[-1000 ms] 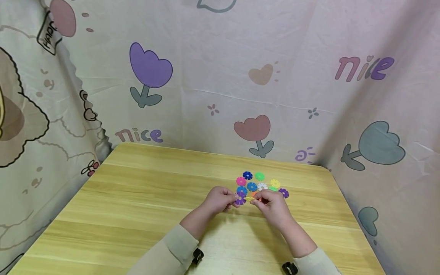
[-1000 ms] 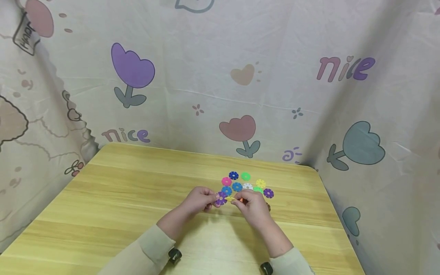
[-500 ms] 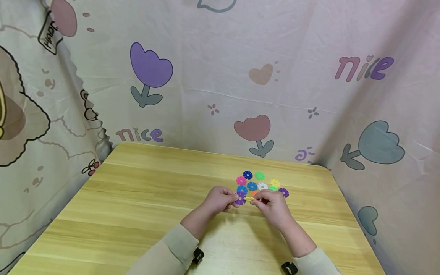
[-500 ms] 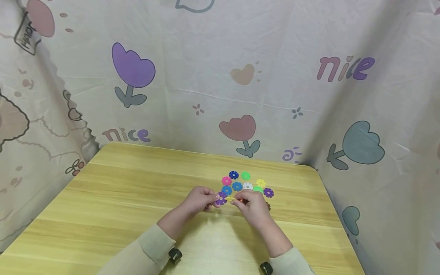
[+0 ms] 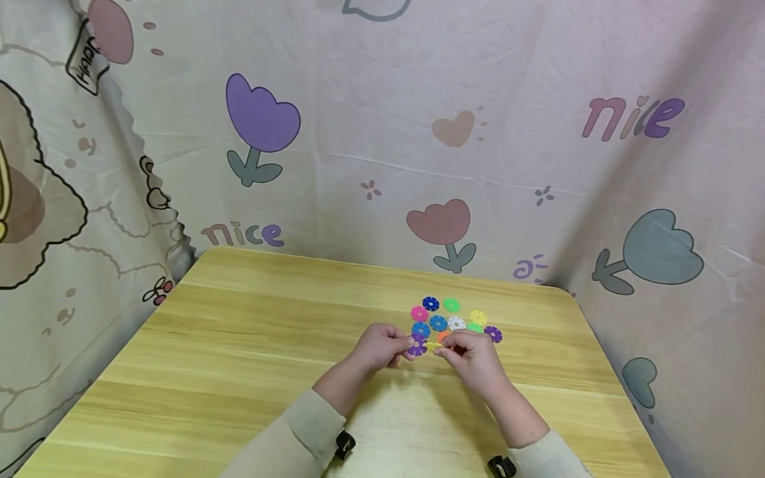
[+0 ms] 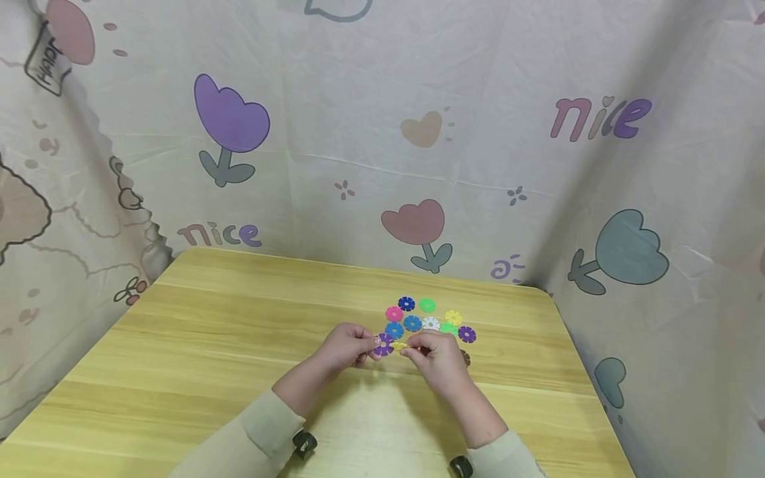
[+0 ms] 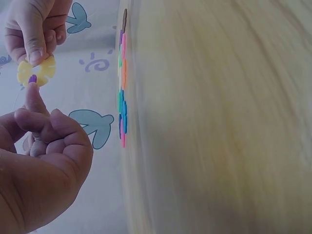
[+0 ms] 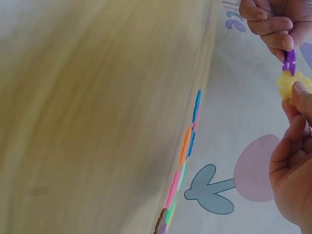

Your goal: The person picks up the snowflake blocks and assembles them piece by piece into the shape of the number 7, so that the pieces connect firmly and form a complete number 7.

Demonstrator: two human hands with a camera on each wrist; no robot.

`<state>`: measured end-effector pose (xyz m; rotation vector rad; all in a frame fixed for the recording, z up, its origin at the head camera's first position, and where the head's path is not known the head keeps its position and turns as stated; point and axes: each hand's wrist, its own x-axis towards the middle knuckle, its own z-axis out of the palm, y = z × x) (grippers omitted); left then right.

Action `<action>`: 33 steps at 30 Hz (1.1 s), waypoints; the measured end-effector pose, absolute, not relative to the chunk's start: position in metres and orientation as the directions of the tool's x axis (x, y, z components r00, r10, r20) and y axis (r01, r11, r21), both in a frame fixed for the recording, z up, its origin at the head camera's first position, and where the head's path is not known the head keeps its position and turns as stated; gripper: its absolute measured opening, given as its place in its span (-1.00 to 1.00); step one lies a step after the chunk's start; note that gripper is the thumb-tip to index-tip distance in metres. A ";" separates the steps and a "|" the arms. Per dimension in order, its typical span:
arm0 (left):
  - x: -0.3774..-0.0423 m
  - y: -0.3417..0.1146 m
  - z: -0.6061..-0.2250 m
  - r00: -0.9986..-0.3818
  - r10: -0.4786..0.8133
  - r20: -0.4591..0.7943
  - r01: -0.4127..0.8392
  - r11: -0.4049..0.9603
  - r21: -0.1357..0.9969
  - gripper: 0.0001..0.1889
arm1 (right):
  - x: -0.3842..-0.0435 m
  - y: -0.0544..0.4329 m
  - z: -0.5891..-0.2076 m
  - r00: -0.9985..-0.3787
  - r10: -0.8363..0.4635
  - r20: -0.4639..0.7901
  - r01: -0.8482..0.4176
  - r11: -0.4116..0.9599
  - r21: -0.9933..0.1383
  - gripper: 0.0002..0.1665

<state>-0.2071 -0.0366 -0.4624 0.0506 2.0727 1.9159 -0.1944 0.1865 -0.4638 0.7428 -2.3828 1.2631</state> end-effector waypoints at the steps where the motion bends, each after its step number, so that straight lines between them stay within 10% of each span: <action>1: -0.207 -0.037 -0.462 -0.949 0.238 -0.205 -0.186 0.102 0.977 -0.83 | -0.194 0.186 -0.464 -0.804 -0.286 0.521 -0.592 0.466 -0.658 -0.75; 33: -0.199 -0.043 -0.460 -0.951 0.242 -0.190 -0.179 0.067 0.982 -0.83 | -0.190 0.175 -0.460 -0.795 -0.286 0.534 -0.604 0.442 -0.663 -0.78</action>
